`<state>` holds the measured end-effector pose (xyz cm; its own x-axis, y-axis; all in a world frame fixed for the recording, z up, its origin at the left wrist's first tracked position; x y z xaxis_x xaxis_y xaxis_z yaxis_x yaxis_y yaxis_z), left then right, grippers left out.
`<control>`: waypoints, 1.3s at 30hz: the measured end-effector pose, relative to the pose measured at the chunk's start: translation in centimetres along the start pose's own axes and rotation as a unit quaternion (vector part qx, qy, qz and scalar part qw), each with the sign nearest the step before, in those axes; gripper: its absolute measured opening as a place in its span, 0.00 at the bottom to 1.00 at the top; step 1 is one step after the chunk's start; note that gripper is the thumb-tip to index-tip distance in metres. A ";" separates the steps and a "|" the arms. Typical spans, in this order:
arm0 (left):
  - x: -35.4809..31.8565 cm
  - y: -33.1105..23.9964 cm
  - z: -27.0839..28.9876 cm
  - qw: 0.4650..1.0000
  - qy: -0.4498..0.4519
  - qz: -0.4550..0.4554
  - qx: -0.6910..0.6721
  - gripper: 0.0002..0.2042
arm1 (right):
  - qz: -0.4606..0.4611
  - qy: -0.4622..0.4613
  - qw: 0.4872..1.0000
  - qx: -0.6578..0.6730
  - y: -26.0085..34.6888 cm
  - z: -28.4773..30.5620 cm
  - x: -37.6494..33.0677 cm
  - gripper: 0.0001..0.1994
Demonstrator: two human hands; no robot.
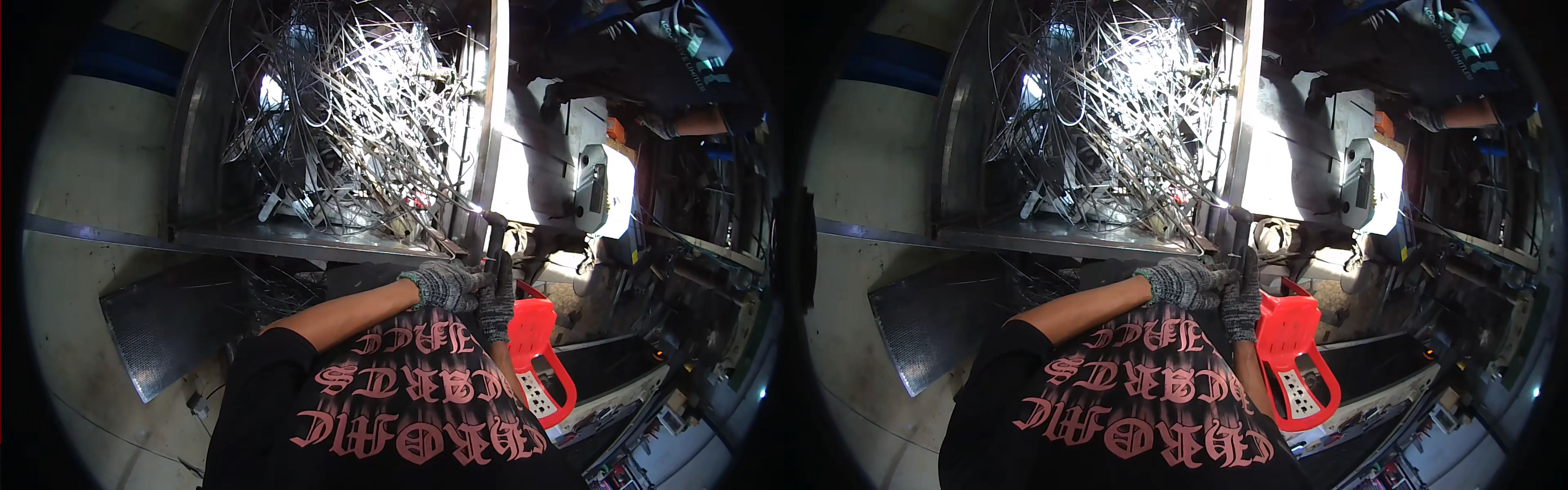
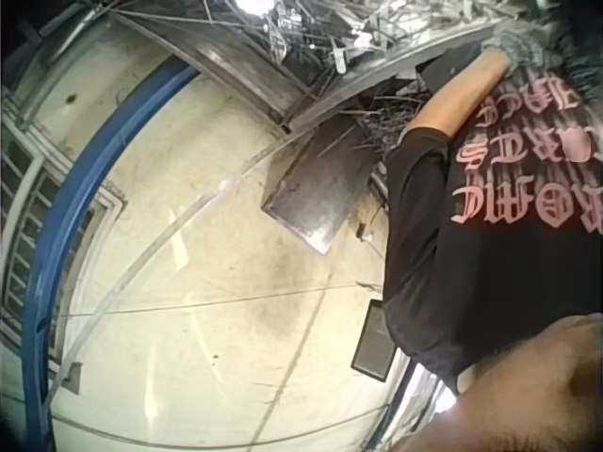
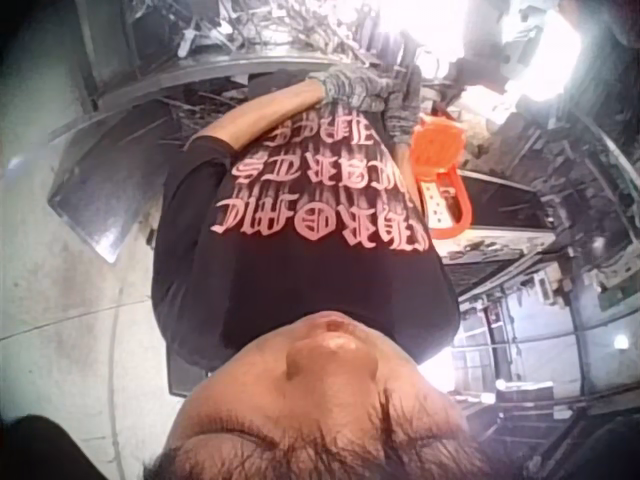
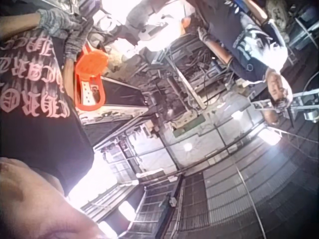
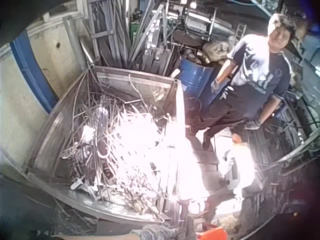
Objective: Cutting and sorting metal wire scrap in a fabrication facility.
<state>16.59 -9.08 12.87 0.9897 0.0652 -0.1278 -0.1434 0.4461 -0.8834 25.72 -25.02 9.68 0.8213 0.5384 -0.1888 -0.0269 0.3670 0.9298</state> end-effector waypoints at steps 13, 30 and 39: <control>0.1 0.7 -0.8 1.000 0.007 0.008 -0.004 0.28 | -0.012 -0.009 0.998 -0.065 2.0 -0.5 -0.4 0.29; 0.5 0.1 -0.3 0.997 0.060 0.048 0.021 0.27 | -0.045 0.006 0.999 -0.027 -3.9 0.8 -0.3 0.31; 0.4 0.0 -0.2 0.997 0.069 0.036 -0.007 0.28 | -0.023 -0.002 0.998 -0.052 -5.9 1.0 -1.2 0.32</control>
<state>16.96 -9.29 12.75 0.9679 -0.0268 -0.2501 -0.2144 0.4320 -0.8760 25.41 -28.59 4.75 0.8253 0.5160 -0.2293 -0.0475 0.4681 0.8824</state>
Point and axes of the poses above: each hand's wrist, its own x-axis towards the middle knuckle, its own z-axis out of the back of the hand, y = z × x, the point moved 2 cm from there along x, towards the middle knuckle, and after that the axes turned 13 degrees about -y, right-handed, at the moved point
